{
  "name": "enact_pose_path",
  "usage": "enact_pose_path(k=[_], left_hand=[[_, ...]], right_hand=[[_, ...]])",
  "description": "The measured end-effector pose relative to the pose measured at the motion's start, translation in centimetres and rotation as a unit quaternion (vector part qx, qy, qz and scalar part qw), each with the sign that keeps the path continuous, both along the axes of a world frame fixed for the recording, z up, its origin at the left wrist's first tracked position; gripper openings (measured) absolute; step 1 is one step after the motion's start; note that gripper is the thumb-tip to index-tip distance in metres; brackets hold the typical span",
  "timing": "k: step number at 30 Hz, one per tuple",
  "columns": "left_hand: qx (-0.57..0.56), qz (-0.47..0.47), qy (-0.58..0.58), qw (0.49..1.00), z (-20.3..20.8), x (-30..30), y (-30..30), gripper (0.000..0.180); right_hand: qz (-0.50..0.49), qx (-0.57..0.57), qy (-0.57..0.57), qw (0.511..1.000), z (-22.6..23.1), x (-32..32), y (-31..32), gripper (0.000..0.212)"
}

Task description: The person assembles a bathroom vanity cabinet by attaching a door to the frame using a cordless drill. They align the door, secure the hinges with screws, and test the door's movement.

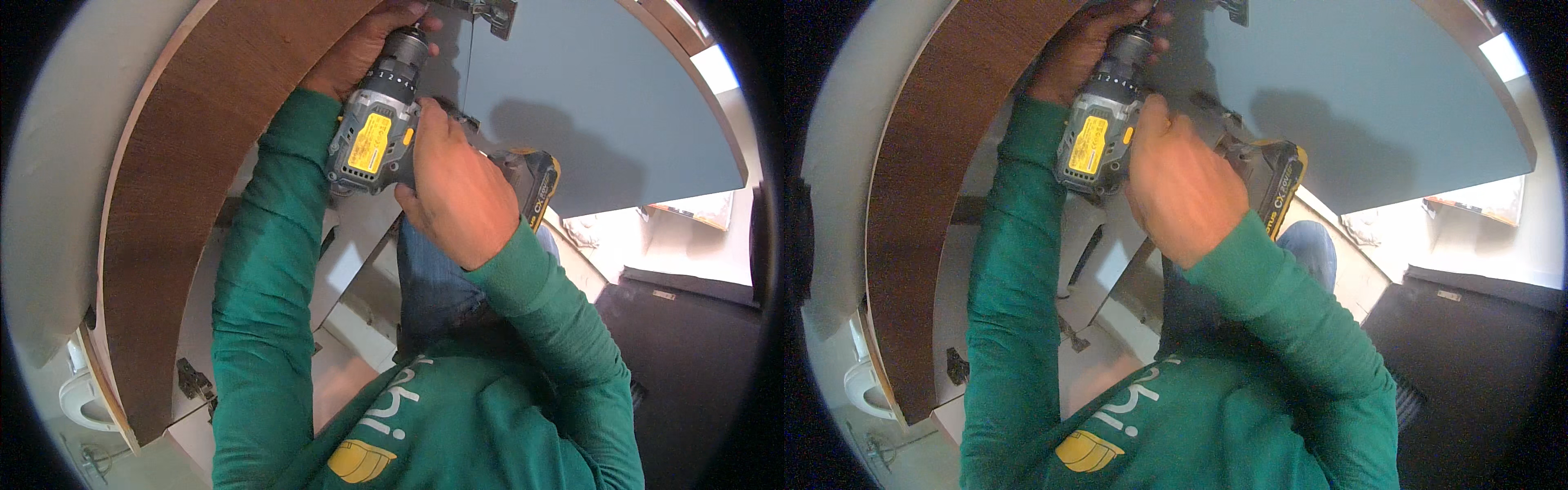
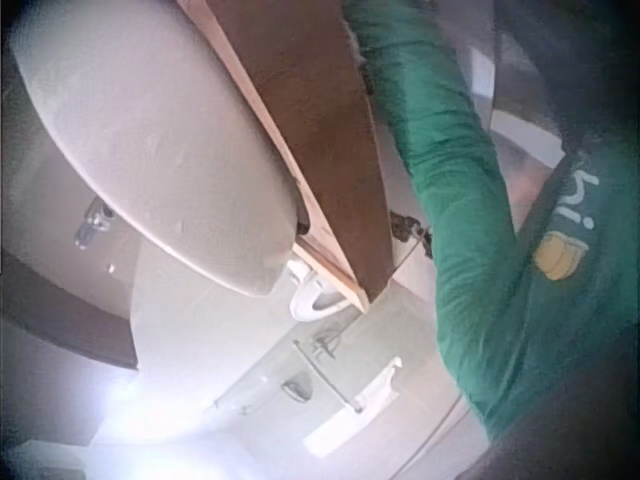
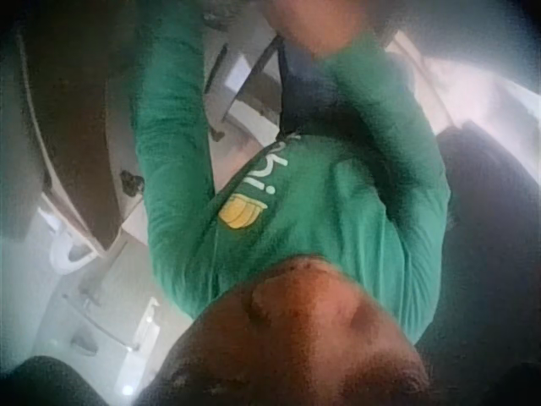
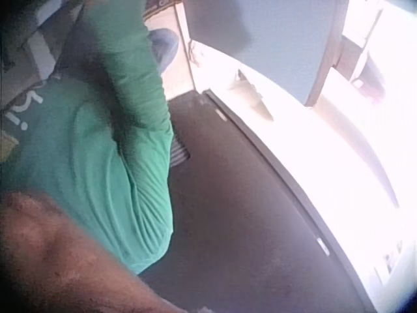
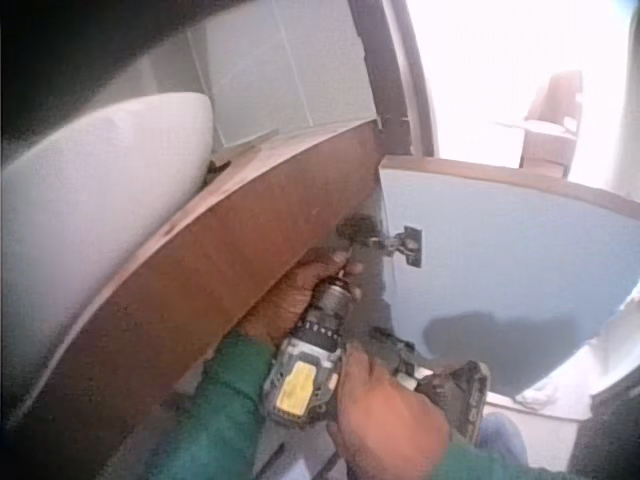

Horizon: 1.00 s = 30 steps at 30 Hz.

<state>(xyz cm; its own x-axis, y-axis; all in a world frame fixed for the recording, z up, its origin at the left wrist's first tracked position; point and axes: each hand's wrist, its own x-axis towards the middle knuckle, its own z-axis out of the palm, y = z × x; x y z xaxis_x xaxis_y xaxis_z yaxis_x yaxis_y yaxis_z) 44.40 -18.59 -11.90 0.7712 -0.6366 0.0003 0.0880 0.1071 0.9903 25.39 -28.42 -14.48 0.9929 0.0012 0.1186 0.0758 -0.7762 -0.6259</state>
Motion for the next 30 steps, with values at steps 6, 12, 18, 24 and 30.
enact_pose_path(k=[6, 12, 18, 24, 30], left_hand=[[-0.053, 0.000, -0.029, 0.998, -0.6, -0.6, -1.1, 0.024], [0.022, -0.071, -0.071, 0.995, -0.5, 0.9, -0.8, 0.024], [-0.066, -0.056, -0.015, 0.996, -1.7, 1.9, -2.2, 0.029], [-0.112, 0.059, -0.032, 0.991, -0.9, 2.7, -3.6, 0.032], [-0.107, 0.134, -0.034, 0.985, -2.6, 3.0, -5.7, 0.036]], right_hand=[[-0.012, 0.029, 0.001, 1.000, -0.6, -0.1, -0.1, 0.083], [-0.005, 0.037, -0.020, 0.999, -1.3, 0.2, -0.1, 0.088], [0.001, 0.003, -0.044, 0.999, -2.1, -0.3, -0.6, 0.088], [0.081, -0.002, 0.083, 0.993, -2.9, -5.1, -2.9, 0.078], [0.059, 0.028, 0.115, 0.991, -2.2, -8.3, -5.1, 0.078]])
